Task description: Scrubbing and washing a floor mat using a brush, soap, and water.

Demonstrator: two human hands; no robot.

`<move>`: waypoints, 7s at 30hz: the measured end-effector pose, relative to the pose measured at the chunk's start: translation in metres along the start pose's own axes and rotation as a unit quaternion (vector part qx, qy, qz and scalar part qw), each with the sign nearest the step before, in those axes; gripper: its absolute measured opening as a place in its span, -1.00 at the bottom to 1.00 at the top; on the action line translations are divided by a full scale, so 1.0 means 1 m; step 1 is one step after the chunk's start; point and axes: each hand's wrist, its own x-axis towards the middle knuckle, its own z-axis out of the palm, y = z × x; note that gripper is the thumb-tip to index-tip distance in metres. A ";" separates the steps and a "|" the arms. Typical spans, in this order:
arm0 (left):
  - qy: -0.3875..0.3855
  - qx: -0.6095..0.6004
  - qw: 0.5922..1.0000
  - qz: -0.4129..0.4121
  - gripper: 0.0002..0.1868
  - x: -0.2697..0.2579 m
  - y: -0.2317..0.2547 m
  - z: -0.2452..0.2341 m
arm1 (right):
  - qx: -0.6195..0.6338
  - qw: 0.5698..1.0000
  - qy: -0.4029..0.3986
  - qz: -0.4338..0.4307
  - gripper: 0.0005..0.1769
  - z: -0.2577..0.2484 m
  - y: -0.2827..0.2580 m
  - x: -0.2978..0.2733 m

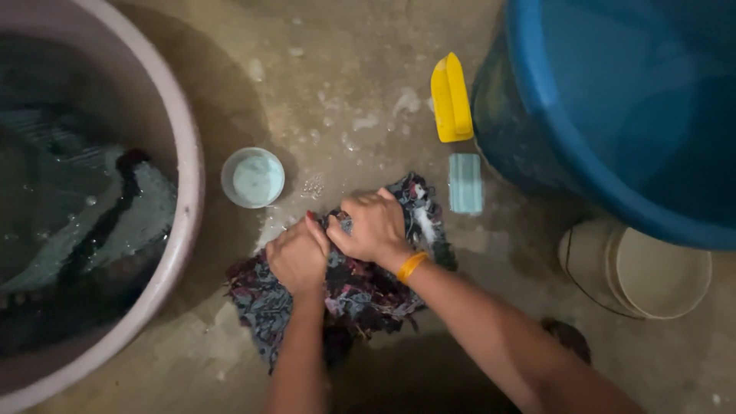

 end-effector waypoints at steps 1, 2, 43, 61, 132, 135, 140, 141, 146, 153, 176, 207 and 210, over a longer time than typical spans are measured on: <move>-0.005 0.001 1.000 0.000 -0.62 -0.002 0.000 0.001 | 0.001 1.000 -0.003 0.003 -0.67 0.001 0.001 0.001; -0.009 0.010 1.000 -0.003 -0.63 -0.005 0.000 0.001 | 0.000 1.000 -0.001 -0.006 -0.67 0.001 0.002 0.001; 0.057 -0.245 0.967 0.049 -0.77 0.057 0.035 -0.182 | 0.798 0.522 -0.094 0.286 -0.65 -0.208 0.004 0.004; -0.128 -0.318 0.897 0.281 -0.72 0.004 0.040 -0.181 | 0.355 0.801 -0.465 0.124 -0.58 -0.148 0.090 -0.055; -0.241 0.037 0.966 0.080 -0.11 0.069 -0.062 -0.053 | -0.110 0.980 -0.167 -0.001 0.07 -0.052 0.027 -0.100; -0.209 0.043 0.973 0.083 -0.17 0.036 -0.095 -0.027 | -0.123 0.982 -0.144 0.015 0.09 -0.040 0.010 -0.110; -0.252 0.089 0.964 0.003 -0.25 -0.022 -0.110 -0.059 | -0.116 0.985 -0.125 0.019 0.10 -0.039 0.006 -0.110; -0.265 0.119 0.957 -0.021 -0.28 -0.033 -0.112 -0.066 | -0.114 0.985 -0.130 0.021 0.11 -0.040 0.003 -0.110; -0.237 0.147 0.960 -0.034 -0.30 -0.041 -0.105 -0.075 | -0.102 0.989 -0.103 0.029 0.14 -0.028 -0.014 -0.119; -0.090 -0.172 0.981 -0.020 -0.32 0.063 -0.025 -0.078 | -0.123 0.976 -0.166 0.065 -0.24 -0.048 -0.026 -0.064; -0.140 -0.222 0.958 -0.113 -0.79 0.159 -0.035 -0.019 | -0.277 0.947 -0.134 0.096 -0.52 -0.100 0.083 0.122; -0.101 -0.477 0.729 -0.481 -0.50 -0.126 -0.035 -0.075 | -0.076 0.914 -0.175 0.358 0.15 -0.092 0.118 -0.153; -0.152 -0.586 0.717 -0.347 -0.55 -0.125 -0.059 -0.075 | 0.070 0.857 -0.289 0.421 0.07 -0.115 0.124 -0.161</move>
